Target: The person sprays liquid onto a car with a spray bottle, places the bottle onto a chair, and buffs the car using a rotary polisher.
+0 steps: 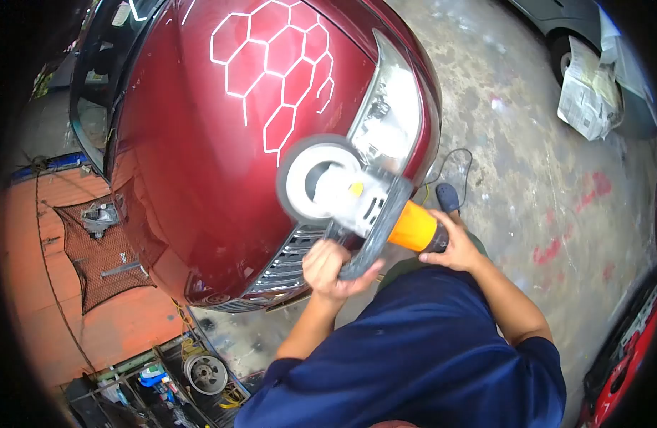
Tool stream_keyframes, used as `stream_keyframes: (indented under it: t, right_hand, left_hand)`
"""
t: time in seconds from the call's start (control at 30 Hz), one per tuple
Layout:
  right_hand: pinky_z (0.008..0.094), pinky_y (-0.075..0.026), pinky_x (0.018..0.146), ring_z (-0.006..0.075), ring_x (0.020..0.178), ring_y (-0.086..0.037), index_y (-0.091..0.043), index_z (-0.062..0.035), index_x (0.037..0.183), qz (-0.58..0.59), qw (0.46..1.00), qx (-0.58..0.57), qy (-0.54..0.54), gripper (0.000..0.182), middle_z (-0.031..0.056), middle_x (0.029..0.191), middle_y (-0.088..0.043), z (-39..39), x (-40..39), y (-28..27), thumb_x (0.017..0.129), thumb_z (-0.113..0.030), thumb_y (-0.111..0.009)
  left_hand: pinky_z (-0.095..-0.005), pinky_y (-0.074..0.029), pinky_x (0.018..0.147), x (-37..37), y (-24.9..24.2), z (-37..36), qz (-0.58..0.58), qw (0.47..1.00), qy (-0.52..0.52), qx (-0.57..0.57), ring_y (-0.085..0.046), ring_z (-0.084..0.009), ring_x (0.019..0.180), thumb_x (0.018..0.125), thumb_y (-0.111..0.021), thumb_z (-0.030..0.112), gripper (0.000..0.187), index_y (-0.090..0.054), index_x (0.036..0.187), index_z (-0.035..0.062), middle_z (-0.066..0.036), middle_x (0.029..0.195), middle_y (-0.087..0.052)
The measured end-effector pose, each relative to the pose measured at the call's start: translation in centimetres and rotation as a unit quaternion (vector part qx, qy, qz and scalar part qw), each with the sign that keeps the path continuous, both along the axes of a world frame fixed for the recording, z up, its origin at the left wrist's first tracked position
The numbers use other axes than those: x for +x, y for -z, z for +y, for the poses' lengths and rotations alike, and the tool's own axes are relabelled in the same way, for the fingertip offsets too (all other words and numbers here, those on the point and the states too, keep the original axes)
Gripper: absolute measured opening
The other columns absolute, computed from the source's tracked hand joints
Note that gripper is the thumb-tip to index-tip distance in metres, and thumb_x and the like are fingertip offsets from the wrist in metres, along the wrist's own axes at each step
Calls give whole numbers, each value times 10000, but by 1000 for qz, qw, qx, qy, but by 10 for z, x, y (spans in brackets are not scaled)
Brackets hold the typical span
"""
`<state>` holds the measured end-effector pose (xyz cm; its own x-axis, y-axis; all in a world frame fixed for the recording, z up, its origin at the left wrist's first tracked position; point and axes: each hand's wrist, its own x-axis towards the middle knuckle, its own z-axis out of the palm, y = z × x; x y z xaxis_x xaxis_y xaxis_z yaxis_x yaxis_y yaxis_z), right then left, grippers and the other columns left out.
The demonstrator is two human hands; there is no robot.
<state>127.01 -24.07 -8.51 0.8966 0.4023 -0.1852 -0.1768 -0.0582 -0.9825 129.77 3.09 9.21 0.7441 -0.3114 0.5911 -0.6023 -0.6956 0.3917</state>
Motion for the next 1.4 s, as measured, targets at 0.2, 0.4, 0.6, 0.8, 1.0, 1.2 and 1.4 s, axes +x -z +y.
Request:
stream_keyframes:
  t: [0.2,0.4,0.6,0.8,1.0,1.2,1.4]
  right_hand:
    - [386,-481,1137,227,1269,-640,-478,-9,1556,5,991,29,134,908,123,1351,-687,-35,91,-63,806,-198,-953]
    - [382,-493,1126,212,1262,-649,-487,31,1544,45,992,-18,117,862,123,1356,-689,-48,136,-110,836,-182,-931]
    - [395,-461,1163,243,1323,-620,-455,9,1573,-36,994,-50,90,948,149,1408,-660,6,73,-82,802,-195,-967]
    - [426,-481,1160,296,1358,-633,-435,-48,1582,-1,997,-68,36,1029,190,1413,-680,50,-5,-69,755,-259,-1010]
    - [448,-493,1160,384,1349,-653,-365,-89,1629,-22,992,-105,-73,1109,225,1433,-668,98,-33,-81,755,-321,-1007]
    - [486,-478,1179,471,1377,-610,-264,-107,1695,-81,975,-125,-166,1111,276,1486,-621,105,-32,-106,843,-360,-930]
    - [467,-533,1112,477,1309,-659,-260,-97,1722,-188,967,-100,-142,1094,313,1444,-639,83,7,-131,877,-364,-901]
  left_hand:
    - [-338,-448,512,146,-23,-53,-8,986,-81,-148,-518,-217,532,715,-1022,395,578,-545,698,69,-74,645,-559]
    - [-321,-477,499,198,-60,-76,-17,978,-100,-180,-557,-178,482,729,-1017,433,621,-526,659,61,-72,571,-571]
    - [-310,-463,500,117,-45,-1,-28,986,-103,-125,-548,-153,506,698,-1023,426,618,-523,658,66,-53,591,-571]
    - [-294,-388,491,9,-15,60,-50,988,-96,-112,-477,-151,500,760,-970,538,689,-479,647,68,-21,580,-482]
    - [-318,-441,569,-72,9,118,-73,968,-132,-200,-480,-167,531,855,-832,723,803,-421,686,55,-36,585,-493]
    - [-343,-478,623,-108,22,145,-104,931,-186,-297,-500,-170,558,811,-847,752,808,-442,697,63,-36,586,-505]
    - [-302,-433,609,-56,-10,137,-70,909,-209,-355,-476,-130,595,840,-837,743,816,-420,692,57,-3,637,-491]
